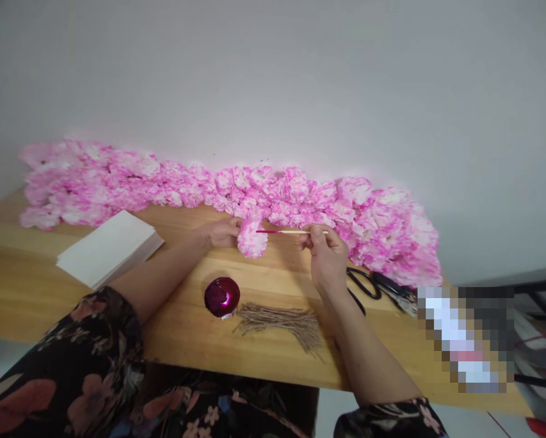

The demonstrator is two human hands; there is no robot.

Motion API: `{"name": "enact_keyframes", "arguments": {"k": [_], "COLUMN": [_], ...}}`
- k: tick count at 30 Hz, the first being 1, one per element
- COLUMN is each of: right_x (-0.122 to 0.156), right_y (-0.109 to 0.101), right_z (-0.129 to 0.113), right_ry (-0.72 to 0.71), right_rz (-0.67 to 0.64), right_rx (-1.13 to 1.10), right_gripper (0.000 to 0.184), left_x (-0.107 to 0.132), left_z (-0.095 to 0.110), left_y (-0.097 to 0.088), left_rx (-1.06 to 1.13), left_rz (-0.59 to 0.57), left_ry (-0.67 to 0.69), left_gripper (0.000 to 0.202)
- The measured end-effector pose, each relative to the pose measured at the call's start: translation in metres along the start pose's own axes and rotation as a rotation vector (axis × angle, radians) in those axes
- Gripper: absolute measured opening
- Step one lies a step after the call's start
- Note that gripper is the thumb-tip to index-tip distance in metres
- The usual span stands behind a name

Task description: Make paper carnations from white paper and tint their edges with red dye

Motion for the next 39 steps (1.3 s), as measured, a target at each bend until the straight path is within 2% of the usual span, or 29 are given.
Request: {"name": "enact_keyframes", "arguments": {"k": [5,8,12,14,17,20,22,24,26,29,34,39], "right_x": [0.0,-0.002,-0.001,0.007,0.031,0.068,0.093,0.111,0.119,0.125,0.13,0.141], "right_y": [-0.001,-0.003,-0.001,0.006,0.03,0.064,0.084,0.096,0.103,0.107,0.106,0.109], "right_z": [0.001,0.002,0.0,-0.011,-0.04,-0.065,-0.073,-0.072,-0.066,-0.051,-0.046,-0.04], "right_ry": [0.052,0.069,0.044,-0.033,-0.24,-0.442,-0.573,-0.705,-0.808,-0.885,-0.934,-0.971], "right_rz": [0.037,0.055,0.036,-0.044,-0.265,-0.605,-0.843,-0.98,-1.021,-1.03,-1.026,-1.085], "right_rx": [-0.091,-0.067,-0.072,-0.075,0.047,0.238,0.348,0.457,0.565,0.689,0.693,0.747], "right_gripper": [0.039,0.04,0.036,0.031,0.028,0.021,0.017,0.014,0.01,0.008,0.012,0.013], "left_x": [0.0,0.001,0.0,-0.001,-0.003,-0.003,-0.003,-0.002,-0.002,-0.003,-0.005,-0.002], "left_z": [0.005,0.009,0.009,0.009,0.01,0.015,0.017,0.018,0.018,0.018,0.016,0.017], "left_y": [0.014,0.022,0.021,0.017,0.013,0.013,0.013,0.013,0.014,0.015,0.015,0.014], "left_rx": [-0.054,-0.043,-0.022,-0.011,0.022,0.044,0.031,0.005,-0.017,-0.03,-0.025,-0.038], "left_rz": [0.006,0.015,0.031,0.049,0.074,0.076,0.078,0.08,0.076,0.067,0.057,0.101], "left_ry": [0.021,0.03,0.028,0.035,0.078,0.128,0.143,0.143,0.142,0.149,0.148,0.141], "left_gripper": [0.022,0.023,0.022,0.02,0.021,0.022,0.022,0.023,0.025,0.025,0.023,0.027]}}
Point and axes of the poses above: each hand's wrist, its own x-axis away from the middle knuckle, its own y-axis out of the palm, z = x × y, the point moved 8 cm from there along -x, towards the middle knuckle, and after that the axes turned 2 degrees about -x, right-handed, at the moved point
